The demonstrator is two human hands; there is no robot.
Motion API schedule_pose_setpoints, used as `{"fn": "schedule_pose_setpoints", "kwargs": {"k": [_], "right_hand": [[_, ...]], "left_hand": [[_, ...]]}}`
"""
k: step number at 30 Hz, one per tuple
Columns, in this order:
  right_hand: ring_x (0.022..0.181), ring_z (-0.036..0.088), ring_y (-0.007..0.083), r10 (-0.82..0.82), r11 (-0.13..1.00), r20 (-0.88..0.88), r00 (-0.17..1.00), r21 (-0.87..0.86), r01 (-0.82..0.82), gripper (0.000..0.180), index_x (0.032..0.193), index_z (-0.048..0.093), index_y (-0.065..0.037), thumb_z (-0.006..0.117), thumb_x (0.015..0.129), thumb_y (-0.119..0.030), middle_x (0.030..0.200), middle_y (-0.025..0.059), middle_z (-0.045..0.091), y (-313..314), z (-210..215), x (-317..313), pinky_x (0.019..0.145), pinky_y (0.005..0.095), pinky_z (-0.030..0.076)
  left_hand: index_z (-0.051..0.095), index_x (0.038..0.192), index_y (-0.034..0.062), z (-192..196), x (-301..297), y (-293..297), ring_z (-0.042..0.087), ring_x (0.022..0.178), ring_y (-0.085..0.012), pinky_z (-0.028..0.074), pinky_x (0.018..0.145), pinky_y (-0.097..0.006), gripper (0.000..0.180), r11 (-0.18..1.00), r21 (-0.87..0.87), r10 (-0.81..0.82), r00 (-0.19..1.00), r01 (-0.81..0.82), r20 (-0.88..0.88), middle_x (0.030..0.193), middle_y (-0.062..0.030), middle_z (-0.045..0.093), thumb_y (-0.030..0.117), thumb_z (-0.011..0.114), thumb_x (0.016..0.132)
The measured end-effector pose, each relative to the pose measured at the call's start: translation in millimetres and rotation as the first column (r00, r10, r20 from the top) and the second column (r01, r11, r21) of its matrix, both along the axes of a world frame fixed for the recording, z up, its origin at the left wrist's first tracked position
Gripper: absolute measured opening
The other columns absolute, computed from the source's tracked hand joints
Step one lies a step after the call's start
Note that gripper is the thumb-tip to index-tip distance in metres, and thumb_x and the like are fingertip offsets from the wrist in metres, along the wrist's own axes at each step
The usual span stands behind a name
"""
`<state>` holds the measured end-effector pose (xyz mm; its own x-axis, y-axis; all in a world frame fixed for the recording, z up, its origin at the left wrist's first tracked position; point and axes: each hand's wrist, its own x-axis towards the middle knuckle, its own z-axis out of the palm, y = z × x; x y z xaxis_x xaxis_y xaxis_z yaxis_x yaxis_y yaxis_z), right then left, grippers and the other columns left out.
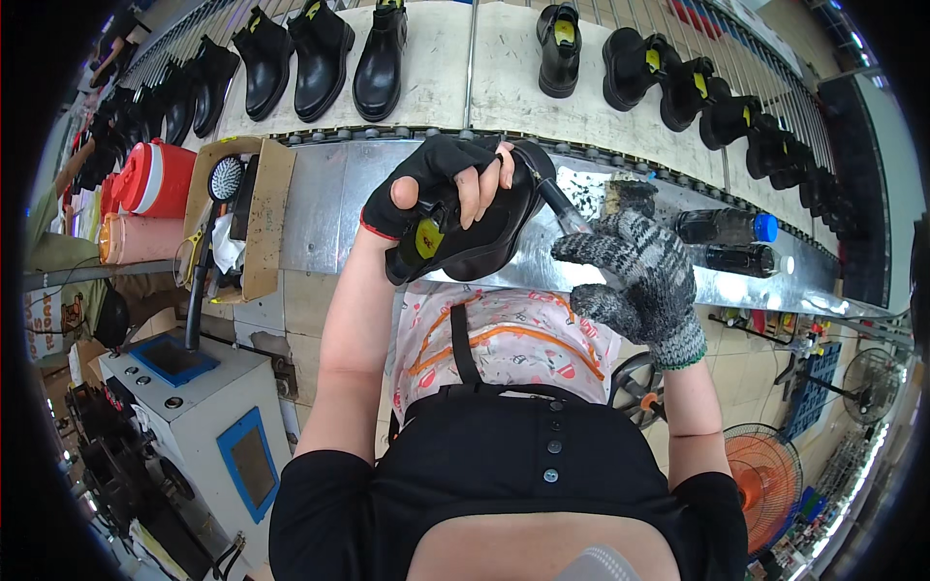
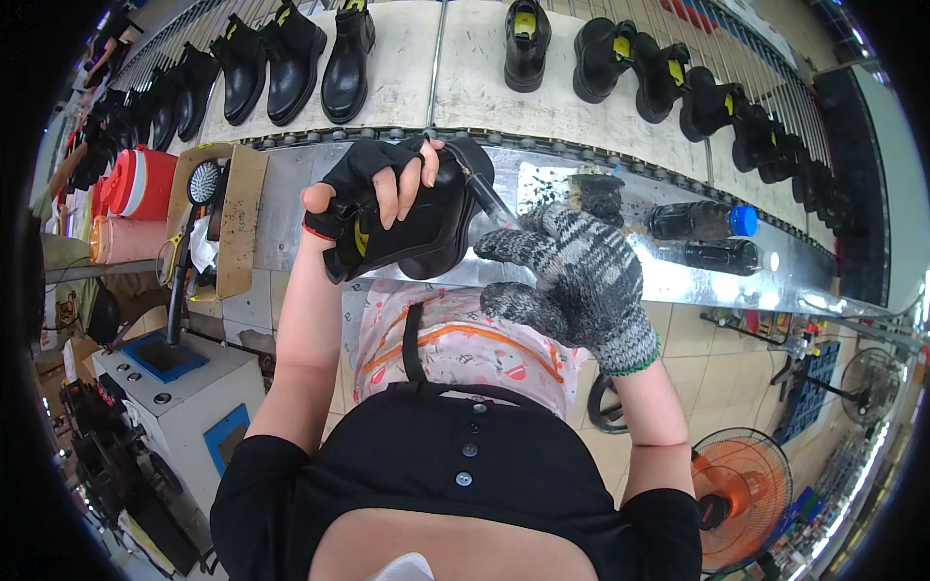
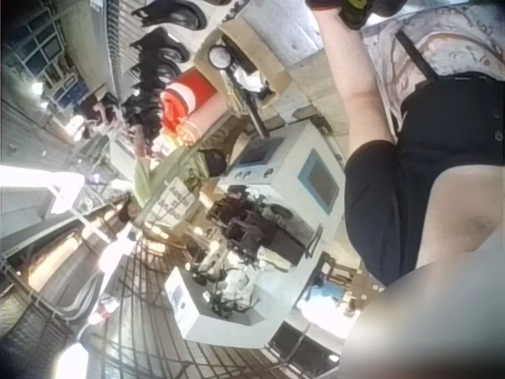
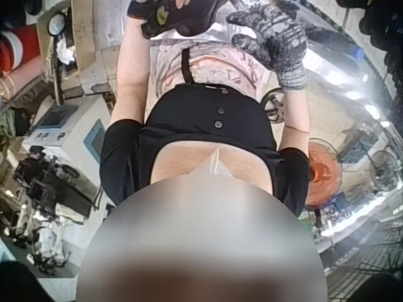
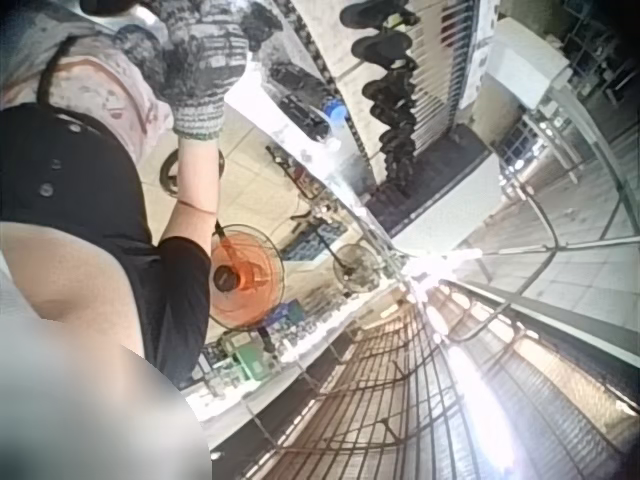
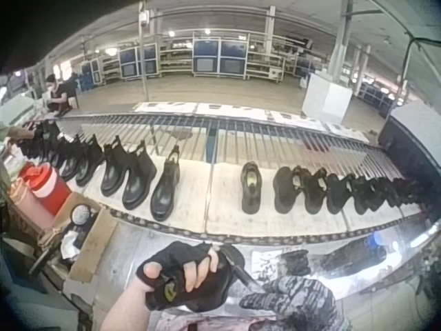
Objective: Using a brush to apply a substance or clean black boots on an assembly line.
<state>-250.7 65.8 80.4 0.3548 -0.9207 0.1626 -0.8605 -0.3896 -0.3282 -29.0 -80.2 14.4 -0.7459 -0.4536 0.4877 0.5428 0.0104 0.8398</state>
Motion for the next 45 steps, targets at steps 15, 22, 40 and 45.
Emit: {"fn": "schedule_pose_setpoints", "kwargs": {"k": [15,22,40,45], "right_hand": [[0.076,0.057,0.0217,0.081,0.997,-0.003,0.997,-0.013,-0.081,0.041,0.102,0.069,-0.03,0.069,0.067,-0.052,0.083,0.001,0.059,-15,5,-3,0.065,0.036,0.043],[0.082,0.058,0.0281,0.078,0.995,0.017,0.997,0.061,-0.079,0.043,0.098,0.07,-0.027,0.054,0.067,-0.051,0.089,0.0056,0.061,-25,-6,6,0.073,0.0387,0.043],[0.07,0.055,0.0209,0.181,0.98,0.215,0.96,-0.12,-0.158,0.032,0.101,0.068,-0.031,0.055,0.073,-0.037,0.079,0.0021,0.057,-45,-95,40,0.059,0.0331,0.043],[0.067,0.057,0.0221,0.178,0.983,0.384,0.906,-0.026,-0.182,0.024,0.092,0.072,-0.023,0.054,0.076,-0.027,0.075,0.0028,0.061,-49,-97,41,0.059,0.0331,0.045]], "left_hand": [[0.05,0.049,0.0106,-8,3,-3,0.045,0.08,-0.0212,0.02,0.102,-0.04,0.083,1.0,0.02,-0.015,0.999,0.014,0.05,0.058,-0.0011,0.05,0.09,0.035,0.064],[0.053,0.054,0.0073,-29,13,-28,0.043,0.074,-0.017,0.03,0.085,-0.032,0.083,1.0,0.019,-0.014,0.99,0.017,-0.141,0.059,-0.0029,0.05,0.086,0.032,0.069],[0.056,0.063,0.0122,-79,63,-65,0.04,0.098,-0.02,0.016,0.109,-0.039,0.081,0.963,0.269,0.095,0.937,-0.001,-0.336,0.071,-0.0005,0.049,0.088,0.027,0.07],[0.052,0.062,0.0108,-88,73,-68,0.039,0.099,-0.0208,0.019,0.108,-0.041,0.079,0.93,0.365,0.171,0.933,-0.046,-0.318,0.072,-0.0013,0.046,0.086,0.03,0.07]]}}
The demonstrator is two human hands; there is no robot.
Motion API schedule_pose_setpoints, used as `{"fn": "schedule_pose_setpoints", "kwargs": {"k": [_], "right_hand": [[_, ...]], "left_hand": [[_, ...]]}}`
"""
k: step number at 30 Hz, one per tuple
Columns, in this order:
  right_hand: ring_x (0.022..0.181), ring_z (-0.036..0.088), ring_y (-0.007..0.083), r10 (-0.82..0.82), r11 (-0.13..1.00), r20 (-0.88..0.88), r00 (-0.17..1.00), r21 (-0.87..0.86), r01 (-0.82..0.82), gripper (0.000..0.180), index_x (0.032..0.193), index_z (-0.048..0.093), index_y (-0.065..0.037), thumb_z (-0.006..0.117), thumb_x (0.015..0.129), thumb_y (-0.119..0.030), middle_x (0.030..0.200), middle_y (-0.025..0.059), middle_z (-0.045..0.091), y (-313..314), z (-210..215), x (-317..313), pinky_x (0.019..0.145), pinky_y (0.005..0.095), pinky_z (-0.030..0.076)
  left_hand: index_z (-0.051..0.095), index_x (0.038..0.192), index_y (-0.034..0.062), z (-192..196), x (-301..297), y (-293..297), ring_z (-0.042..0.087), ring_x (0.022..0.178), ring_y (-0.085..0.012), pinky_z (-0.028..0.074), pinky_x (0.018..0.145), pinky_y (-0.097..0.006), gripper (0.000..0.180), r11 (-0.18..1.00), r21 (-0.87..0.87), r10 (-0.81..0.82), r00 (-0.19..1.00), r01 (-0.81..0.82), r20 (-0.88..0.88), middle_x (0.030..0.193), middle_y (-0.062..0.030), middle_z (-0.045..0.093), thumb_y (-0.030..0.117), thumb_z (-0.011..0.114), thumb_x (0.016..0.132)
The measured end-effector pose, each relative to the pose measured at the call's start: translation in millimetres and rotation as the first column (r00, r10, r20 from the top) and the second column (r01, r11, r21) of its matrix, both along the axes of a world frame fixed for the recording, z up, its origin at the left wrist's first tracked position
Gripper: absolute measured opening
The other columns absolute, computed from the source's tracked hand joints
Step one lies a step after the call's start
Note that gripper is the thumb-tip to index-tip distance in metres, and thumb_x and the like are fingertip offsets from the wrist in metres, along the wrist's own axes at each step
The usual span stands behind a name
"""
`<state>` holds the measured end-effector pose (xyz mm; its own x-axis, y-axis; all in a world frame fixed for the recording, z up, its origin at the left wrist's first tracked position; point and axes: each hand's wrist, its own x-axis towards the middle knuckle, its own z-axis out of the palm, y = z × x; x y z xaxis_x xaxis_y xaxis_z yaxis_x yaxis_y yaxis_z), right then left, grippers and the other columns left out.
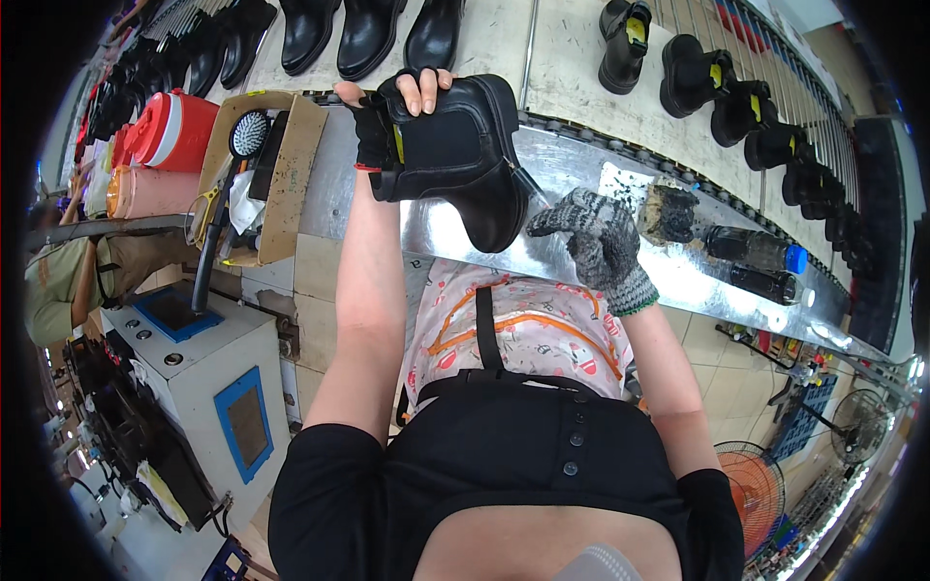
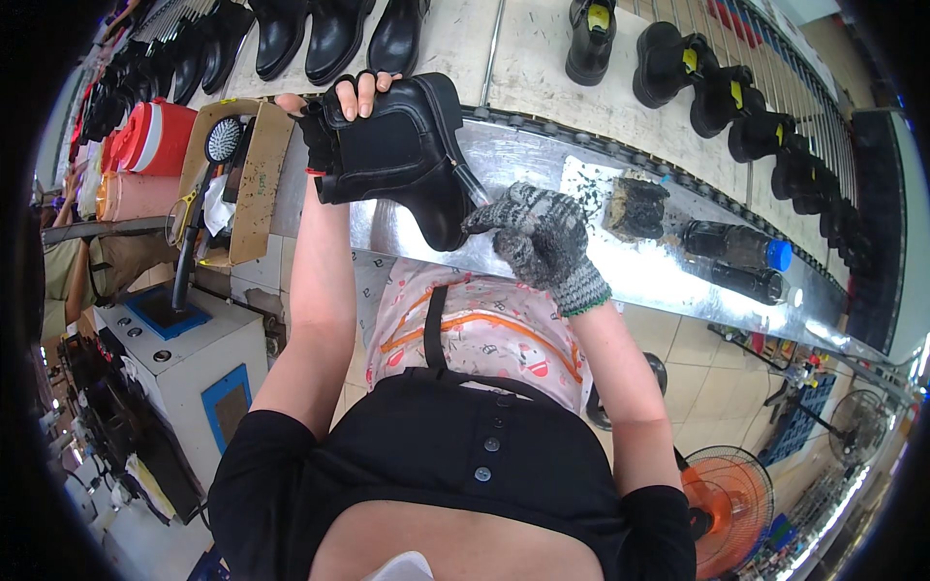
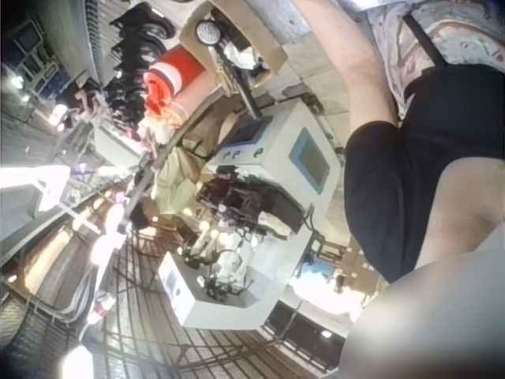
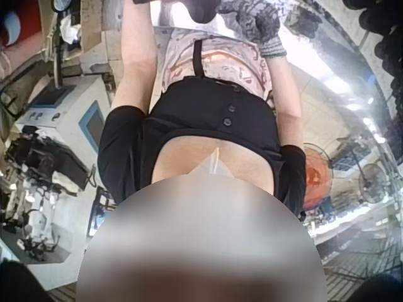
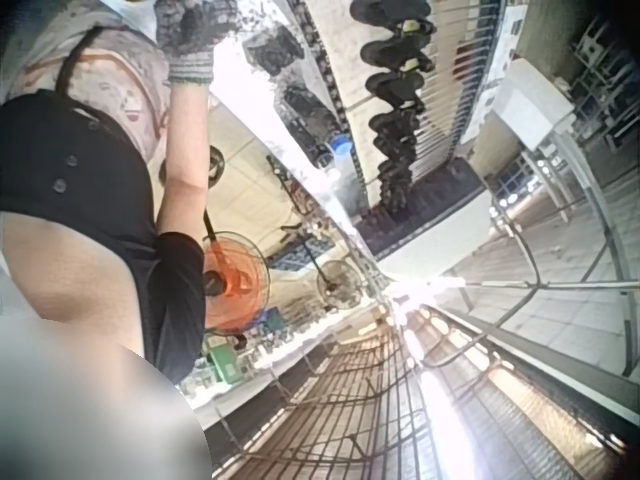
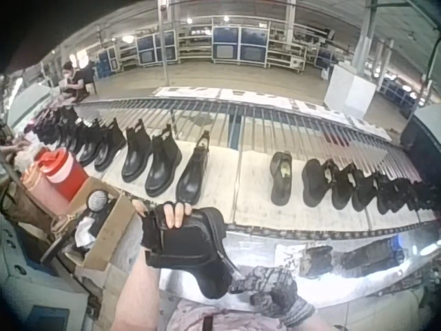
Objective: Using a brush to apply a substance or clean black boots on an assembly line.
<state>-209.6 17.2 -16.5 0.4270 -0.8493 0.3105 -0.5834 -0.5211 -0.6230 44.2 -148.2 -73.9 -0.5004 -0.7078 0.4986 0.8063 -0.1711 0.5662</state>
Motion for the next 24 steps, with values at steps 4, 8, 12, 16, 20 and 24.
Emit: {"fn": "schedule_pose_setpoints", "kwargs": {"k": [4,8,12,16,20,24], "right_hand": [[0.067,0.059,0.024,-0.016,0.992,0.184,0.983,0.13,-0.008,0.026,0.088,0.072,-0.016,0.048,0.087,-0.026,0.078,0.0045,0.065,2,-13,-3,0.061,0.0339,0.047],[0.067,0.059,0.0246,-0.049,0.98,0.287,0.957,0.2,-0.01,0.031,0.087,0.072,-0.016,0.047,0.089,-0.033,0.078,0.0048,0.065,9,-29,-7,0.062,0.0342,0.047],[0.071,0.059,0.027,-0.08,0.942,0.217,0.973,0.335,0.003,0.042,0.087,0.072,-0.015,0.042,0.09,-0.044,0.084,0.0054,0.067,15,-29,-10,0.067,0.0355,0.048],[0.078,0.061,0.0278,-0.1,0.935,0.248,0.964,0.354,0.006,0.034,0.086,0.072,-0.014,0.046,0.091,-0.037,0.087,0.0057,0.069,20,-34,-13,0.075,0.0347,0.049],[0.083,0.062,0.0273,-0.111,0.948,0.036,0.993,0.305,0.095,0.021,0.086,0.071,-0.014,0.052,0.09,-0.022,0.087,0.0042,0.069,25,-36,-16,0.078,0.0338,0.05],[0.084,0.064,0.0212,-0.236,0.859,0.375,0.897,0.511,0.012,0.017,0.095,0.067,-0.005,0.055,0.089,-0.016,0.09,0.0067,0.069,37,-53,-15,0.078,0.033,0.05]], "left_hand": [[0.051,0.065,0.0099,-6,8,-2,0.039,0.101,-0.0216,0.026,0.105,-0.041,0.076,0.994,0.095,0.051,0.999,-0.053,0.016,0.075,-0.002,0.043,0.083,0.033,0.073],[0.053,0.067,0.0087,-20,20,-6,0.04,0.105,-0.0224,0.027,0.105,-0.042,0.078,0.978,0.19,0.077,0.996,-0.083,0.036,0.076,-0.0026,0.046,0.083,0.032,0.073],[0.059,0.072,0.0073,-35,36,-11,0.043,0.107,-0.0231,0.031,0.103,-0.044,0.081,0.966,0.22,0.122,0.99,-0.134,0.068,0.08,-0.0043,0.05,0.083,0.03,0.074],[0.06,0.073,0.0059,-39,39,-12,0.047,0.102,-0.0234,0.035,0.1,-0.043,0.083,0.927,0.295,0.204,0.971,-0.232,0.122,0.08,-0.0058,0.053,0.083,0.028,0.075],[0.06,0.07,0.0035,-41,42,-13,0.048,0.101,-0.0246,0.037,0.097,-0.04,0.085,0.872,0.352,0.284,0.938,-0.339,0.198,0.078,-0.0075,0.054,0.083,0.028,0.075],[0.059,0.066,0.0004,-40,47,-22,0.053,0.088,-0.0276,0.039,0.094,-0.038,0.088,0.819,0.251,0.414,0.834,-0.516,0.364,0.076,-0.0113,0.058,0.082,0.028,0.075]]}}
